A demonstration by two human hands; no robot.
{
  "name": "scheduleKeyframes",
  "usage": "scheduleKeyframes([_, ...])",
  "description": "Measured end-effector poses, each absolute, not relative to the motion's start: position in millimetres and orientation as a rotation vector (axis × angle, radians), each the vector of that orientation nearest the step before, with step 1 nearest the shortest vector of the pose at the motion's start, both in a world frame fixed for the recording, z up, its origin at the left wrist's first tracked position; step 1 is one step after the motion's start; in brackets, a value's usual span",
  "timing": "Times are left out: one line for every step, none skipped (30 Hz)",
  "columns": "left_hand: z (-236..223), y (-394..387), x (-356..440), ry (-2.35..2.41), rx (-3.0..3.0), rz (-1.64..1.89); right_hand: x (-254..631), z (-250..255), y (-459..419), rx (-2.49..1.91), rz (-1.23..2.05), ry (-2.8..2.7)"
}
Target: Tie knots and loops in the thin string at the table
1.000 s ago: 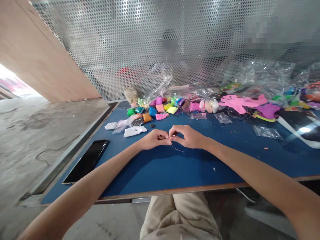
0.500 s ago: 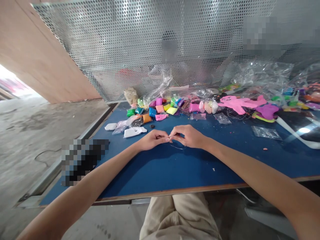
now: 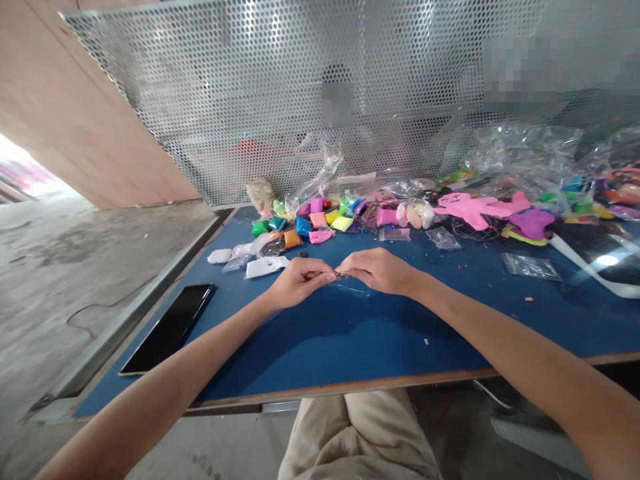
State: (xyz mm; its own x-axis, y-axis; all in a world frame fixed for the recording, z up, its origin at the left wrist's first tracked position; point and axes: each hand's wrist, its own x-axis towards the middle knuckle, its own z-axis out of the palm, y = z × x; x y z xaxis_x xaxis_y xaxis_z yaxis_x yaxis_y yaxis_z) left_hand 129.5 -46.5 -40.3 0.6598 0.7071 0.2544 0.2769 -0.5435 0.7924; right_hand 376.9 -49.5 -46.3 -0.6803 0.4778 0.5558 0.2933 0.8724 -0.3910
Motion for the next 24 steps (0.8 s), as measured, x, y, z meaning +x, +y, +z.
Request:
scheduleKeyframes([-37, -49, 129, 0.762, 2.136, 0.742, 379, -42, -50, -0.547, 0.380, -2.363])
scheduleKeyframes([-34, -50, 129, 0.762, 2.147, 0.748, 381, -37, -52, -0.537, 0.409, -2.350])
scheduleKeyframes([-32, -52, 129, 0.764, 2.156, 0.757, 383, -33, -53, -0.527, 0.463, -2.343])
scheduleKeyframes([-31, -53, 129, 0.768, 2.166, 0.768, 384, -29, -54, -0.505, 0.532, -2.339])
scheduleKeyframes([-30, -54, 129, 0.775, 2.176, 0.779, 384, -26, -56, -0.482, 0.583, -2.336])
scheduleKeyframes([-30, -54, 130, 0.782, 2.188, 0.790, 384, -24, -57, -0.468, 0.607, -2.334])
scheduleKeyframes([-30, -54, 130, 0.792, 2.201, 0.800, 382, -24, -58, -0.467, 0.597, -2.331])
scheduleKeyframes([-31, -54, 131, 0.801, 2.215, 0.808, 380, -24, -59, -0.480, 0.554, -2.327])
scheduleKeyframes([-32, -54, 132, 0.810, 2.230, 0.812, 377, -26, -59, -0.505, 0.489, -2.316])
scheduleKeyframes([-33, -54, 132, 0.820, 2.245, 0.813, 375, -27, -60, -0.540, 0.423, -2.300])
scheduleKeyframes([-33, -54, 133, 0.835, 2.260, 0.815, 372, -30, -60, -0.561, 0.370, -2.275])
scheduleKeyframes([-34, -55, 134, 0.851, 2.274, 0.824, 369, -32, -61, -0.585, 0.332, -2.248])
scheduleKeyframes([-34, -55, 135, 0.863, 2.290, 0.837, 367, -34, -61, -0.612, 0.302, -2.221])
scheduleKeyframes([-34, -56, 135, 0.871, 2.310, 0.855, 366, -35, -61, -0.635, 0.276, -2.199])
scheduleKeyframes([-34, -57, 136, 0.872, 2.337, 0.880, 365, -36, -61, -0.655, 0.254, -2.183])
scheduleKeyframes([-34, -57, 136, 0.869, 2.370, 0.908, 364, -37, -62, -0.667, 0.234, -2.172])
scheduleKeyframes([-34, -58, 135, 0.861, 2.408, 0.936, 364, -37, -62, -0.671, 0.218, -2.165])
scheduleKeyframes([-34, -58, 135, 0.855, 2.450, 0.957, 363, -37, -62, -0.666, 0.207, -2.161])
scheduleKeyframes([-34, -58, 134, 0.855, 2.496, 0.972, 363, -37, -63, -0.658, 0.199, -2.154])
scheduleKeyframes([-34, -58, 133, 0.861, 2.544, 0.983, 363, -38, -63, -0.651, 0.195, -2.146])
scheduleKeyframes([-35, -58, 133, 0.874, 2.592, 0.989, 362, -38, -64, -0.648, 0.190, -2.137])
scheduleKeyframes([-35, -57, 132, 0.892, 2.638, 0.993, 362, -38, -64, -0.647, 0.182, -2.126])
scheduleKeyframes([-35, -57, 132, 0.910, 2.680, 1.000, 361, -39, -64, -0.648, 0.174, -2.113])
scheduleKeyframes([-35, -57, 132, 0.925, 2.716, 1.011, 360, -39, -65, -0.653, 0.165, -2.097])
